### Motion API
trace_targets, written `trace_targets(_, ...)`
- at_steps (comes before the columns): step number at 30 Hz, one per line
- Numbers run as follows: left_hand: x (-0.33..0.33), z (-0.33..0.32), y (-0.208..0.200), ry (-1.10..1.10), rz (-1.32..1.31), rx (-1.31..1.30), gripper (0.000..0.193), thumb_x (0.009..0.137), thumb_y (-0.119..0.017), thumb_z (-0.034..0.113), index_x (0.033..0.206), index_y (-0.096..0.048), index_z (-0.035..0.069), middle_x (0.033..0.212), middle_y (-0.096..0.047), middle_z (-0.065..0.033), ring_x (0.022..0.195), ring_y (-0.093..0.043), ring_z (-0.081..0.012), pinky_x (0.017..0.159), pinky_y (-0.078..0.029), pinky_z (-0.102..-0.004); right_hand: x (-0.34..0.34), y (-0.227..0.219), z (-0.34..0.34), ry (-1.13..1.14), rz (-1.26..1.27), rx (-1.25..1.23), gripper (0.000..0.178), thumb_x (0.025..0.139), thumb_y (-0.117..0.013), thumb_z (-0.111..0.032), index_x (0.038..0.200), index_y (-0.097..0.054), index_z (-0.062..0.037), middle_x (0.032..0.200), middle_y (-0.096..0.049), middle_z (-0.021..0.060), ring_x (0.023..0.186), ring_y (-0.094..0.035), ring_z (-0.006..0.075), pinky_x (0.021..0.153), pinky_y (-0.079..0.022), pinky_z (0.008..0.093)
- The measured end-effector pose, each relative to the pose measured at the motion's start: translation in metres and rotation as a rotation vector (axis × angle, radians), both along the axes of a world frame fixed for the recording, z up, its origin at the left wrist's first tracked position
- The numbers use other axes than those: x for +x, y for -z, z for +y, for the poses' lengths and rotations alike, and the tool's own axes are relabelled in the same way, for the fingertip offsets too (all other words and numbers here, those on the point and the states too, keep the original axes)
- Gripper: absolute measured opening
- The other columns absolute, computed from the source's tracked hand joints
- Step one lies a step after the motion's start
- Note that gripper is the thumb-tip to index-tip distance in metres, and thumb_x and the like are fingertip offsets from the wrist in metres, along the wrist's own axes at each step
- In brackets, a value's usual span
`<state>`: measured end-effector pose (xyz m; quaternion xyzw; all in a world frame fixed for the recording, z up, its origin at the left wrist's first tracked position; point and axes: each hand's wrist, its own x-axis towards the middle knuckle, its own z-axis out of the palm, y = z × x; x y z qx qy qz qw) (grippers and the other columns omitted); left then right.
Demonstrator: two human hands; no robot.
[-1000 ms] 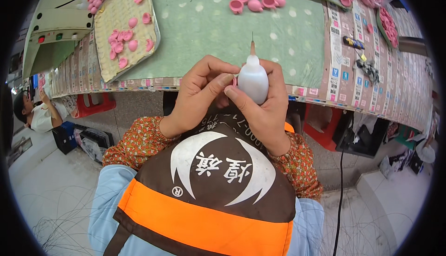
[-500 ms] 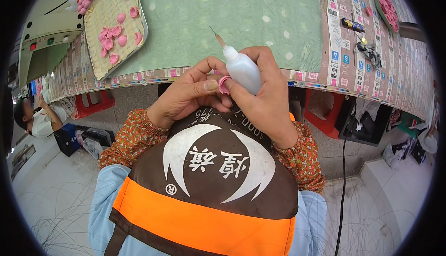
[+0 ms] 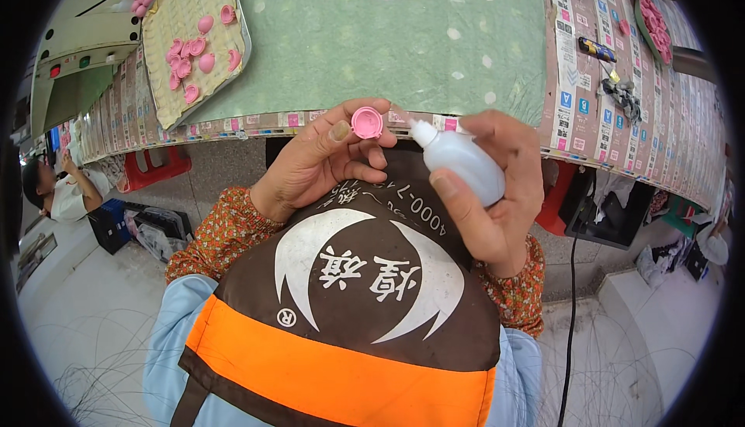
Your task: Assembling small pink plastic toy components by applying glue and pressing parts together.
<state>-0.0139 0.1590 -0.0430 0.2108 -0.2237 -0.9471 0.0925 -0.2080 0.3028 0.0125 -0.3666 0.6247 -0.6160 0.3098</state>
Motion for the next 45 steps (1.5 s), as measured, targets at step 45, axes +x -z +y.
trace_targets(45, -0.003, 0.007, -0.007, 0.012, -0.110, -0.065, 0.045, 0.105, -0.057, 0.016, 0.147, -0.048, 0.005, 0.132, -0.062, -0.0130, 0.106, -0.065, -0.0139, 0.094, -0.060, -0.0332, -0.006, -0.006, -0.002, -0.189, 0.689, -0.055, 0.028, 0.075, -0.082, -0.002, 0.099, -0.067, 0.0021, 0.074, -0.063, 0.0108, 0.057, -0.059, 0.0254, 0.052, -0.044, 0.0352)
